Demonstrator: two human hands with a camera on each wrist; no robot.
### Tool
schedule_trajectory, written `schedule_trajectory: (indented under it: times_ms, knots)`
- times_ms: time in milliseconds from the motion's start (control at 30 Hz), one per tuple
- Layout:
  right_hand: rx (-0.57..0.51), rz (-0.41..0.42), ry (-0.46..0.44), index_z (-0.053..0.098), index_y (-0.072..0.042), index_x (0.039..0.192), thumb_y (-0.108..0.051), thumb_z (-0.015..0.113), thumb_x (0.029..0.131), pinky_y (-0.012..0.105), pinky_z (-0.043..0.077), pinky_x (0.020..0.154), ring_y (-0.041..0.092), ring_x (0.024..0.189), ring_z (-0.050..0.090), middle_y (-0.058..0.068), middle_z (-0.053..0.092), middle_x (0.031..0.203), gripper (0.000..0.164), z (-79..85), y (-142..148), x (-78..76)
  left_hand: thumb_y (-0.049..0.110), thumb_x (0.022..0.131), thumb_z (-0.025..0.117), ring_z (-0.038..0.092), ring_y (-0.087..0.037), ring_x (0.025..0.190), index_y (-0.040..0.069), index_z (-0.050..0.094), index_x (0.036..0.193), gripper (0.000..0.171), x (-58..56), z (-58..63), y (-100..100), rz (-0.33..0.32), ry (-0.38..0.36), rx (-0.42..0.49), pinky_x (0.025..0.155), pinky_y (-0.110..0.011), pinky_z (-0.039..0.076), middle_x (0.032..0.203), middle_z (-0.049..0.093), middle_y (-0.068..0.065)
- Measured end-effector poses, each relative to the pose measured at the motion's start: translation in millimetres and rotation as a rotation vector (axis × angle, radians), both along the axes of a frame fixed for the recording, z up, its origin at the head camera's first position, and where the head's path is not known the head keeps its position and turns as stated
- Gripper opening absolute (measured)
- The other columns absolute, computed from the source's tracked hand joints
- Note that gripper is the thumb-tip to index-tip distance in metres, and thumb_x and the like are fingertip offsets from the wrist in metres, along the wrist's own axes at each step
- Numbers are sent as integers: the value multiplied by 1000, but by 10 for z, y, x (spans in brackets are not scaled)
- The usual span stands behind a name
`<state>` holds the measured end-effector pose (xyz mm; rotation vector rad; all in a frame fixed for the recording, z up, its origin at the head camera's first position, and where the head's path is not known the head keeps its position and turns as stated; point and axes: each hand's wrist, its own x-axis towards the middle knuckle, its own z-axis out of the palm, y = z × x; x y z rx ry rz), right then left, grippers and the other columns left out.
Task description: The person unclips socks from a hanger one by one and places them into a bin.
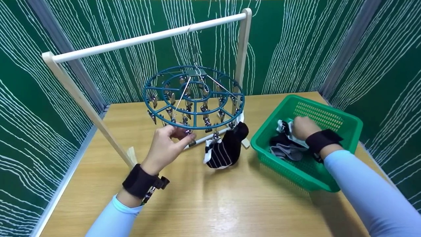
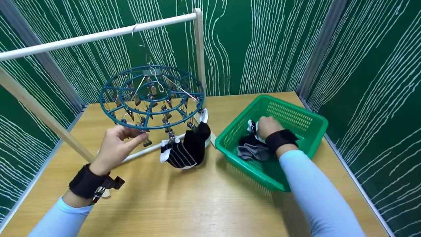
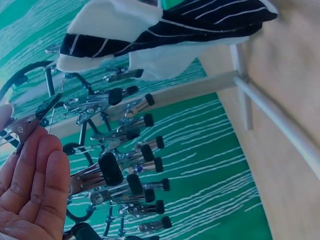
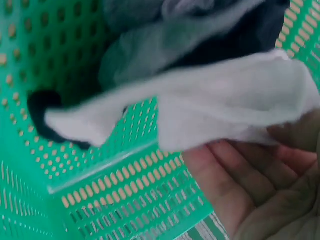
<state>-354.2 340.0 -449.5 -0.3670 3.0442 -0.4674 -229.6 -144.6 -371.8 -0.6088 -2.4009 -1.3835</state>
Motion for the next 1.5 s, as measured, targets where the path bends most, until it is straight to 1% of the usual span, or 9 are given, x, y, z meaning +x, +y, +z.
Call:
schedule_trajectory:
  times_ms: [100,233,433,667,800,900,1033,1300,1500]
  knots:
    - [-3,90,11,48,-15,64,-5,51,102,42,42,55,22,55,45,3,45,60,39,-158,11,-50,13,94,85,75,-20,82,2,80,100,13,9,-10,-4,6,-2,1,83,-32,60,92,83,-8]
    - [15,152,-37,41,-20,63,-6,49,104,34,36,53,16,52,39,-5,35,59,43,-178,-86,-10,13,94,86,75,-19,83,2,80,100,14,13,-25,-12,18,-4,2,82,-33,59,92,83,-8]
    - [87,160,-68,39,-20,62,-5,49,103,32,35,59,16,56,37,-5,33,58,45,-161,-210,51,14,94,85,74,-19,82,2,80,101,14,8,-26,-19,14,-15,4,84,-35,60,92,82,-8]
    - [56,135,-61,38,-20,61,-5,50,102,30,32,56,14,53,34,-6,31,56,46,-126,-191,75,14,95,85,74,-20,85,2,79,103,15,10,-31,-25,10,-44,3,86,-35,61,95,82,-8]
    - [48,108,-39,39,-19,61,-4,57,100,31,30,55,14,53,31,-6,29,58,46,14,-224,123,12,96,84,74,-20,87,2,79,105,15,10,-45,-26,5,-49,-1,86,-35,61,96,82,-9]
    - [35,97,13,57,-6,65,-6,64,100,37,41,56,21,55,46,4,49,59,35,168,-282,161,13,96,84,74,-20,87,2,79,106,16,12,-50,-28,5,-50,-12,87,-35,61,97,82,-8]
    - [-16,78,93,77,12,100,-9,68,102,58,59,78,46,83,72,31,76,93,23,423,-394,228,13,96,84,74,-19,88,2,79,108,17,19,-46,-28,7,-55,-23,87,-38,62,98,82,-8]
    - [-133,62,194,71,11,132,-15,70,105,67,56,100,52,118,71,36,72,128,37,870,-672,410,15,96,83,73,-20,89,1,79,111,21,37,-50,-20,9,-84,-40,88,-40,62,100,81,-9]
    - [-173,153,341,70,8,136,-17,76,103,66,57,101,47,108,75,32,73,132,41,1039,-942,537,14,97,82,74,-21,89,0,78,114,22,41,-69,-13,8,-87,-66,90,-50,63,100,81,-9]
